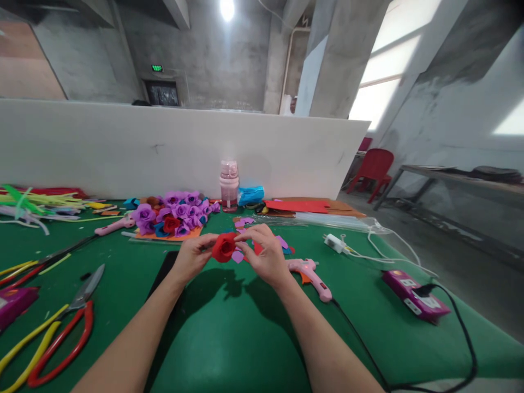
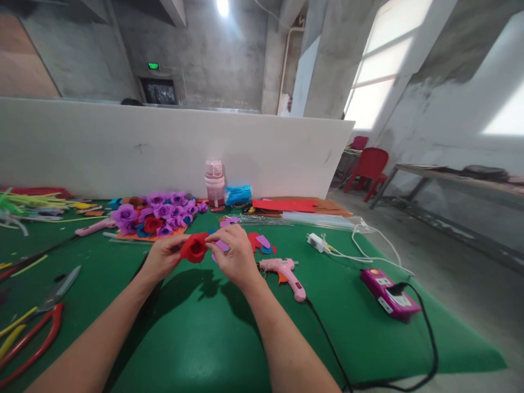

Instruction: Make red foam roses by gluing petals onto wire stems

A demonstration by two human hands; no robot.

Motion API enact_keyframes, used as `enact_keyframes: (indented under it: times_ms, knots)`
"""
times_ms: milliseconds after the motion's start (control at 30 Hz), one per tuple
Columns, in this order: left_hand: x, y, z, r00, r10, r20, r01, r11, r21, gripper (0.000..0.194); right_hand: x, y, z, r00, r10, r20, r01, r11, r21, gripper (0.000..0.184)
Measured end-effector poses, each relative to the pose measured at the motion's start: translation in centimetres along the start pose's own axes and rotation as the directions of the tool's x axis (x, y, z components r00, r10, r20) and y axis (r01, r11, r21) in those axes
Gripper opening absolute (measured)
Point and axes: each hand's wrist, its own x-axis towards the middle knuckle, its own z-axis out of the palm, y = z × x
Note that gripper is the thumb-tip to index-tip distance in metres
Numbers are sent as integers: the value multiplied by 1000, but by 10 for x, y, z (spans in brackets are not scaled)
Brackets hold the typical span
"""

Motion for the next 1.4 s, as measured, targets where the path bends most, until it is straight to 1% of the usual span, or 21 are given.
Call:
enact_keyframes:
  times_ms: [100, 233, 333, 467, 700, 833, 967, 1167, 1300, 1400]
  knots:
    - [0, 1, 1, 999, 41, 18, -41, 999, 14, 21, -2, 3, 3, 1000, 9, 7, -9, 1000, -24, 8]
    - [1, 3, 2, 998, 61, 18, -61, 998, 14, 22, -1, 5, 2, 999, 26, 29, -25, 999, -39, 9]
    - [0, 3, 2, 997, 71, 13, -71, 997, 12, 23, 0, 6, 1, 998, 46, 48, -44, 999, -31, 11]
    - [0, 2, 3, 996, 85, 11, -85, 996, 10, 23, -1, 7, 2, 997, 48, 64, -48, 999, 0, 8]
    - [0, 5, 5, 998, 67, -3, -67, 998, 21, 24, -1, 4, 2, 997, 51, 54, -50, 999, -5, 7]
    - [-1, 5, 5, 998, 69, 4, -69, 997, 22, 25, -1, 5, 3, 996, 58, 67, -58, 998, -5, 6]
    - [-2, 3, 5, 998, 68, 3, -68, 996, 51, 24, -1, 6, 4, 993, 72, 92, -73, 997, 2, 8]
    - [-2, 2, 6, 995, 94, 13, -95, 991, 91, 20, -2, 4, 3, 982, 134, 135, -147, 984, 97, 7]
    - [-2, 2, 7, 998, 69, 13, -70, 994, 85, 21, -2, 5, 4, 970, 182, 163, -211, 960, 185, 10]
    - [-3, 2, 8, 999, 34, 13, -35, 998, 59, 23, -1, 11, 5, 958, 264, 107, -283, 925, 253, 18]
